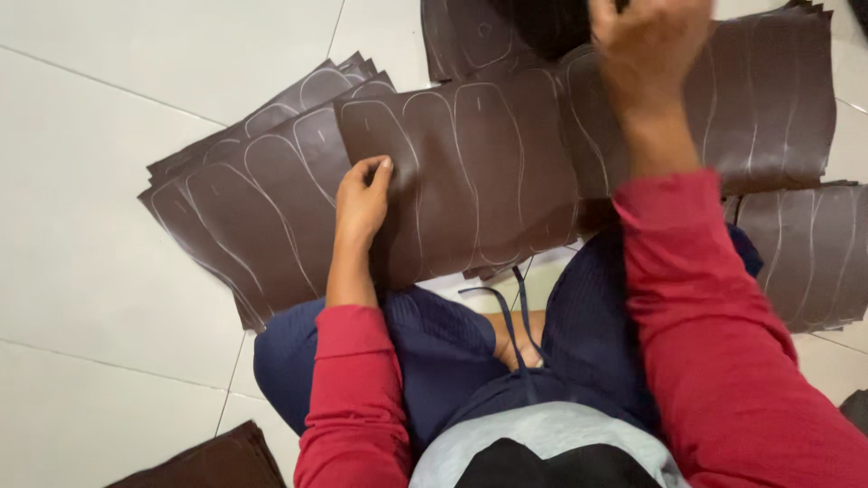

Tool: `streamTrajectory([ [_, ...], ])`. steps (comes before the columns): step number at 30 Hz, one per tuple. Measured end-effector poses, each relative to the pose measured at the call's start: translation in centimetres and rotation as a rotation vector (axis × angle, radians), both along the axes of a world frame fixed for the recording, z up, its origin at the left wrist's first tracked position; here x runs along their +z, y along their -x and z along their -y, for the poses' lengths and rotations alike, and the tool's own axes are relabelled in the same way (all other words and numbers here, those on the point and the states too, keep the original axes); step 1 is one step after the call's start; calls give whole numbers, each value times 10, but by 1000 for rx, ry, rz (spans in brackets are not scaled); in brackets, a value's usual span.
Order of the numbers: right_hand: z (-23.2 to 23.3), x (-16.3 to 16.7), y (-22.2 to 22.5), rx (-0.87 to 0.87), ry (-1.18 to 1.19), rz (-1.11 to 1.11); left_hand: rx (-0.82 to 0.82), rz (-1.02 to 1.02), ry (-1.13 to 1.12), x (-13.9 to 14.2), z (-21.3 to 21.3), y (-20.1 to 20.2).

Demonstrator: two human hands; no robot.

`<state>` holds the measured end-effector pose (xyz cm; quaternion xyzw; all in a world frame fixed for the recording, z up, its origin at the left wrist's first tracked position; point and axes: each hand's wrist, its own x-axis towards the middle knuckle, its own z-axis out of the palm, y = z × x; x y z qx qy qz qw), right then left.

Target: The person sits on a tiled floor and repeatedly picks up brown material pieces with white outlines, separates them, and places them into organized stacks. The person handles the pieces one at a time, occasionally shifting stacks to continue sorting.

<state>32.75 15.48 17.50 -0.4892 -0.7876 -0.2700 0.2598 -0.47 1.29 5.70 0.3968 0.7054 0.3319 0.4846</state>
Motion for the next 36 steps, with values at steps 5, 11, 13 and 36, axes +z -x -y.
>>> streamTrajectory([
  [5,119,50,67,210,86,94,43,96,72,-9,-4,0],
  [11,207,-23,158,499,627,-11,128,103,219,-25,-13,5],
  [13,215,-51,164,488,690,-61,122,123,199,-29,-12,3],
  [36,205,-86,130,680,1374,-377,-9,19,-33,-5,3,9],
])
